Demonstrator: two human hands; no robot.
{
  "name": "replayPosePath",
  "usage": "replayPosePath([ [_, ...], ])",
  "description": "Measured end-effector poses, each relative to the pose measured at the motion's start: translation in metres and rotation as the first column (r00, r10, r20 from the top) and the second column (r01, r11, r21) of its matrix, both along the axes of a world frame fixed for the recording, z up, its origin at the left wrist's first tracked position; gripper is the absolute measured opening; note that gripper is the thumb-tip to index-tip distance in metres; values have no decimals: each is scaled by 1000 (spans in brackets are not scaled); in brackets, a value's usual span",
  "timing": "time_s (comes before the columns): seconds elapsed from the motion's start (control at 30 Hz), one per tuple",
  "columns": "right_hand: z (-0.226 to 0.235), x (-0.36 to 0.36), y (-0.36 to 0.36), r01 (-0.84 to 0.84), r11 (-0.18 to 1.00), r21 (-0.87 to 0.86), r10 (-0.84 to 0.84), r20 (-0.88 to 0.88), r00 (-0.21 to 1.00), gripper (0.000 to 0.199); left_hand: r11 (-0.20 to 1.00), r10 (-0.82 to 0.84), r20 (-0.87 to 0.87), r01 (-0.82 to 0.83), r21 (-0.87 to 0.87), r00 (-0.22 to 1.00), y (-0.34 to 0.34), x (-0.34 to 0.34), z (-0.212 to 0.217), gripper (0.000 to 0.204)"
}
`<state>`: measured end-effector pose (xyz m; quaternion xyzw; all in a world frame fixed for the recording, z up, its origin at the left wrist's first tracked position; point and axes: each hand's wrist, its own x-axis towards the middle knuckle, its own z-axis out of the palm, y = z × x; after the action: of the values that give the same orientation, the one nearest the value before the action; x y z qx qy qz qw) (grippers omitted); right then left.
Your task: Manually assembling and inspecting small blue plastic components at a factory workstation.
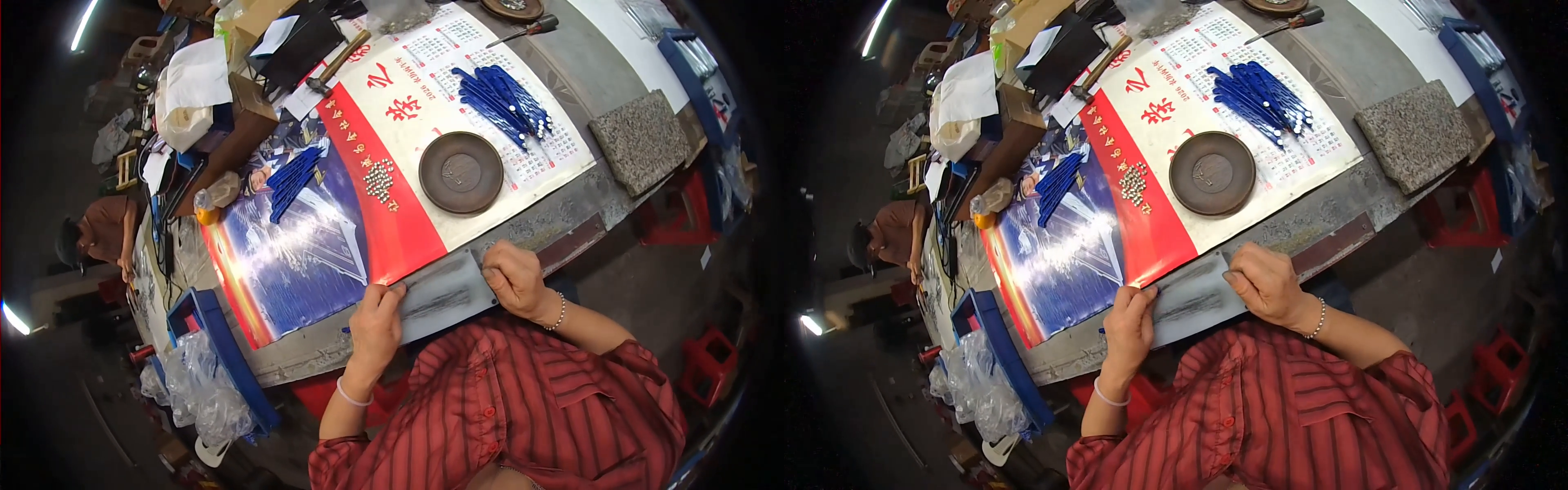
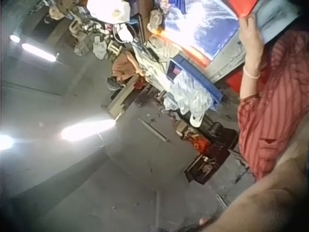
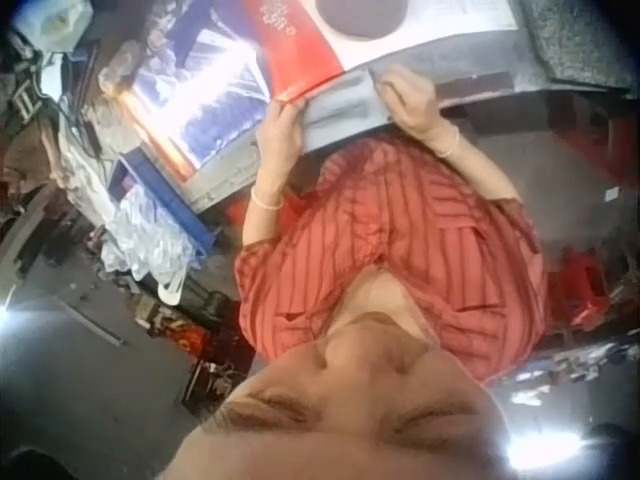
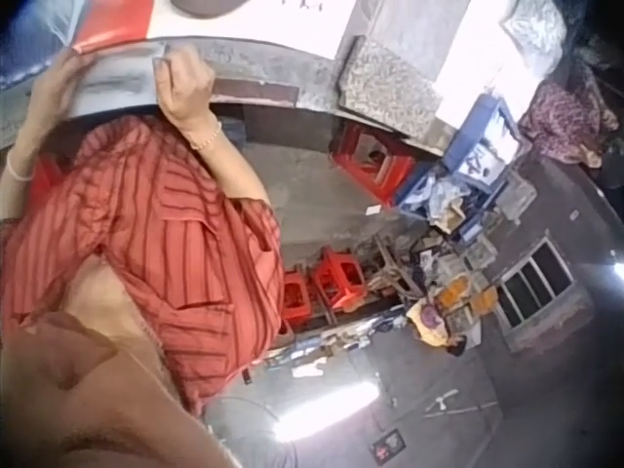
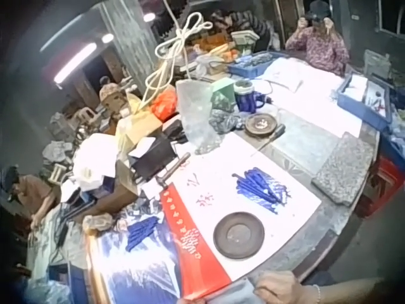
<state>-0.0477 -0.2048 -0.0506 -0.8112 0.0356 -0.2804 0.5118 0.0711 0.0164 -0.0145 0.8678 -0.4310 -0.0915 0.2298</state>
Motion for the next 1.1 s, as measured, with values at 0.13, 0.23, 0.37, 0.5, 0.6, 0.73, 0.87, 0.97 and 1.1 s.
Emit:
replayPosePath([
  [0.13, 7, 0, 4, -58, 997, 48, 59, -20, 998, 11, 963, 66, -198, -115, -243, 978, -3, -12, 8, 19],
  [0.23, 35, 4, 14, -127, 965, 228, 152, -96, 984, 9, 903, 61, -433, -234, -359, 899, -12, -28, 20, 19],
  [0.37, 49, 11, 22, -180, 899, 399, 257, -148, 955, 10, 847, -23, -629, -320, -425, 777, -19, -43, 29, 20],
  [0.5, 64, 8, 22, -183, 919, 349, 245, -144, 959, 11, 819, -2, -716, -410, -402, 698, -26, -55, 32, 16],
  [0.6, 58, 6, 24, -256, 921, 294, 289, -74, 955, 21, 756, -2, -755, -493, -430, 656, -19, -62, 21, 18],
  [0.73, 49, 7, 38, -282, 938, 203, 287, 7, 958, 24, 767, 18, -584, -386, -512, 811, -39, -71, 44, 18],
  [0.87, 53, -1, 35, -163, 977, 138, 162, 19, 987, 25, 735, 6, -670, -457, -501, 743, -49, -81, 48, 16],
  [0.97, 67, -9, 34, -84, 995, 55, 80, 58, 995, 17, 730, -11, -682, -460, -505, 731, -50, -89, 56, 18],
  [1.1, 74, -15, 24, -139, 970, 198, 133, 40, 990, 17, 709, -11, -645, -448, -544, 764, -57, -89, 57, 20],
])
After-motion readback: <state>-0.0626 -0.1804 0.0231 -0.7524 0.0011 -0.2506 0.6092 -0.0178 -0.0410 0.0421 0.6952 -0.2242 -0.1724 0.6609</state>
